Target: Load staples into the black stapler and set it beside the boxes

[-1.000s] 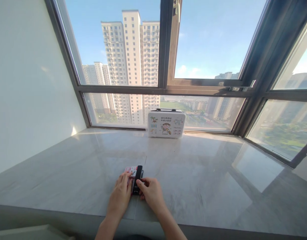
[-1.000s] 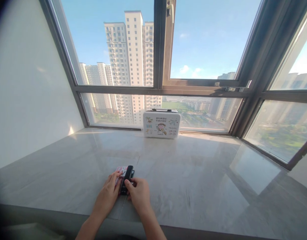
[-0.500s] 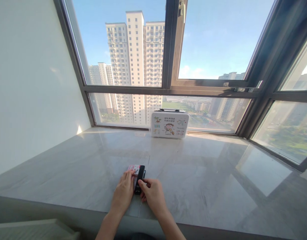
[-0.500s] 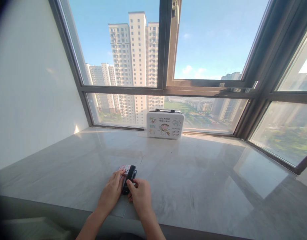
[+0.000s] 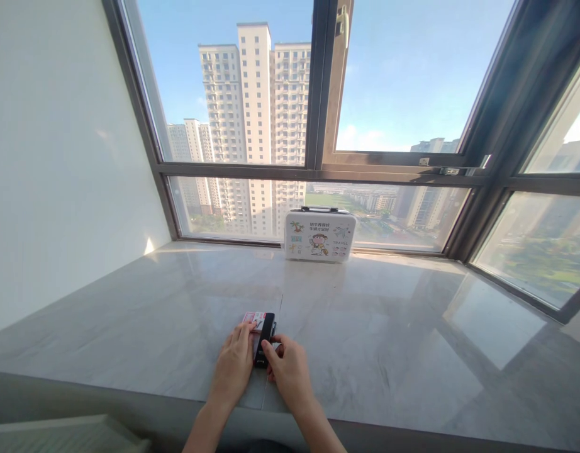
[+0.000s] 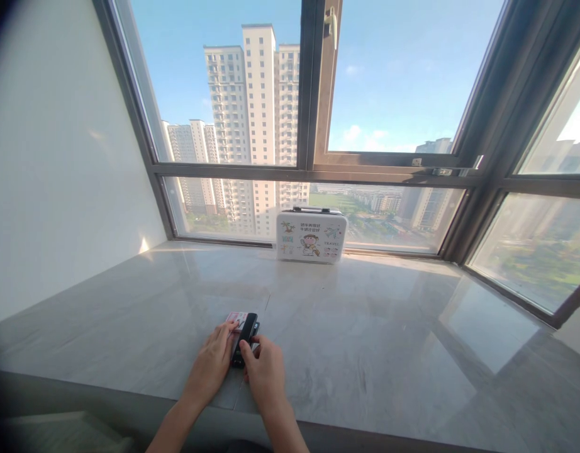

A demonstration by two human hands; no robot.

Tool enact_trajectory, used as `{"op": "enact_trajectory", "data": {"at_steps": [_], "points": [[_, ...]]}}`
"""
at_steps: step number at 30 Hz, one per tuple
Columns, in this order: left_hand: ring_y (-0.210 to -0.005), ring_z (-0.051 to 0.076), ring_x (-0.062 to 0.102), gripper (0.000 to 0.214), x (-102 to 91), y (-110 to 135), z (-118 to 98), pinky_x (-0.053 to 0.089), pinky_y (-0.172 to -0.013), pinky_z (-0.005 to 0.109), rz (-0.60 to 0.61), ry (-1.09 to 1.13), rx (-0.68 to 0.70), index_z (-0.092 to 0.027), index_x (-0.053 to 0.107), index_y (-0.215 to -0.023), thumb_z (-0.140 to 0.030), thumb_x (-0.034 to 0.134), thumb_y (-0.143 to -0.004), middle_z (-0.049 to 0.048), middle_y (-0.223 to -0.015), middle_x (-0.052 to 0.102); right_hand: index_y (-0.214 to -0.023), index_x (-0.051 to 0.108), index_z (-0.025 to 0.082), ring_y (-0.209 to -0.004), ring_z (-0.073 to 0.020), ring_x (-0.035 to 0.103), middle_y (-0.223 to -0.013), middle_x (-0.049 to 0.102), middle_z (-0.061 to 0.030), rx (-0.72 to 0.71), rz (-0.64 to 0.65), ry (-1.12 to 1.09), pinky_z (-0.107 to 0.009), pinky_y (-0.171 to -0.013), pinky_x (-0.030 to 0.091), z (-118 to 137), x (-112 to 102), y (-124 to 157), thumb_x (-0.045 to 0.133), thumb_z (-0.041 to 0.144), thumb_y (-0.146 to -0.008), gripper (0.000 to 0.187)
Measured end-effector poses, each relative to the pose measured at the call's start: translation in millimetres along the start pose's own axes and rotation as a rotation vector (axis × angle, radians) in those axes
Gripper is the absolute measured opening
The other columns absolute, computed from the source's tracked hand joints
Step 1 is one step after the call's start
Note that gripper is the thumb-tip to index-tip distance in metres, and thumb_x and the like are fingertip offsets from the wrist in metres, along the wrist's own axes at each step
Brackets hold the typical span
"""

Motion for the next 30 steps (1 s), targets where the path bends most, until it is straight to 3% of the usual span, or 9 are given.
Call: {"op": "enact_trajectory", "data": {"at_steps": [5, 8, 11, 14, 17, 20, 22, 25, 30], "points": [[-0.127, 0.024, 0.051, 0.035, -4.7, -3, 1, 0.045, -0.106, 0.048, -0.028, 0.067, -0.021, -0.024, 0.053, -0.127, -0.031, 0.029, -0.102, 0.0060, -0.131, 0.058, -0.101, 0.064, 0.017, -0.044, -0.0148, 0.056, -0.056, 0.061, 0.0000, 0.006, -0.047, -0.017, -0.022, -0.043, 0.037, -2, -1, -2, 0.045, 0.071, -0.091, 0.058], [-0.136, 0.024, 0.044, 0.037, -19.7, -1, 1, 0.038, -0.113, 0.050, -0.105, 0.118, -0.060, -0.025, 0.052, -0.131, -0.033, 0.030, -0.102, 0.0053, -0.137, 0.056, -0.105, 0.061, 0.017, -0.045, -0.0147, 0.053, -0.062, 0.061, -0.0010, 0.065, -0.129, -0.093, -0.023, -0.042, 0.038, -13, -15, -5, 0.032, 0.070, -0.095, 0.061], [-0.139, 0.024, 0.040, 0.036, -43.9, 9, -14, 0.033, -0.117, 0.050, -0.244, 0.150, -0.116, -0.024, 0.052, -0.131, -0.033, 0.032, -0.102, 0.0059, -0.138, 0.056, -0.110, 0.059, 0.017, -0.057, -0.0172, 0.059, -0.073, 0.064, -0.0042, 0.071, -0.228, -0.079, -0.025, -0.049, 0.046, -24, -53, -6, 0.032, 0.062, -0.097, 0.054], [-0.136, 0.024, 0.043, 0.034, -51.3, 18, -61, 0.033, -0.117, 0.048, -0.286, 0.186, -0.075, -0.024, 0.053, -0.129, -0.031, 0.034, -0.101, 0.0069, -0.138, 0.055, -0.120, 0.058, 0.016, -0.079, -0.0200, 0.066, -0.089, 0.068, -0.0081, 0.000, -0.324, 0.103, -0.029, -0.073, 0.052, -29, -108, -1, 0.038, 0.049, -0.096, 0.045], [-0.130, 0.021, 0.050, 0.036, -14.5, 13, -128, 0.042, -0.110, 0.039, -0.012, 0.228, 0.122, -0.028, 0.053, -0.131, -0.027, 0.035, -0.100, 0.0048, -0.137, 0.057, -0.128, 0.059, 0.016, -0.112, -0.0234, 0.061, -0.118, 0.066, -0.0127, -0.053, -0.349, 0.379, -0.033, -0.098, 0.046, -30, -156, 11, 0.039, 0.040, -0.094, 0.046], [-0.129, 0.020, 0.052, 0.041, 36.4, 3, -163, 0.044, -0.107, 0.037, 0.215, 0.189, 0.213, -0.028, 0.051, -0.137, -0.027, 0.037, -0.098, 0.0050, -0.139, 0.057, -0.139, 0.055, 0.019, -0.141, -0.0266, 0.036, -0.144, 0.052, -0.0078, -0.048, -0.269, 0.721, -0.037, -0.116, 0.028, -32, -180, 23, 0.043, 0.038, -0.092, 0.052], [-0.138, 0.024, 0.044, 0.045, 63.8, -4, -163, 0.037, -0.114, 0.044, 0.260, 0.098, 0.196, -0.025, 0.050, -0.140, -0.031, 0.039, -0.097, 0.0071, -0.146, 0.051, -0.147, 0.047, 0.024, -0.148, -0.0275, 0.021, -0.153, 0.041, -0.0017, -0.008, -0.199, 0.885, -0.042, -0.120, 0.018, -36, -184, 30, 0.042, 0.040, -0.093, 0.057], [-0.146, 0.028, 0.030, 0.051, 88.7, -9, -152, 0.026, -0.118, 0.053, 0.271, -0.010, 0.181, -0.025, 0.045, -0.146, -0.037, 0.039, -0.097, 0.0071, -0.156, 0.039, -0.153, 0.036, 0.028, -0.150, -0.0278, 0.012, -0.159, 0.028, 0.0031, 0.045, -0.141, 0.994, -0.047, -0.121, 0.010, -39, -179, 37, 0.035, 0.044, -0.097, 0.058], [-0.147, 0.026, 0.027, 0.051, 91.9, -3, -144, 0.024, -0.119, 0.054, 0.254, -0.044, 0.188, -0.029, 0.041, -0.149, -0.037, 0.033, -0.099, 0.0046, -0.158, 0.034, -0.155, 0.029, 0.028, -0.151, -0.0297, 0.006, -0.162, 0.019, 0.0000, 0.073, -0.142, 1.068, -0.051, -0.120, 0.006, -34, -167, 39, 0.031, 0.053, -0.098, 0.062]]}}
Point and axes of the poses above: each hand's wrist, its own y-axis away from the middle knuckle, its own x-axis out of the palm, z = x × y, the point moved 8 cm from there along -y, towards the middle knuckle
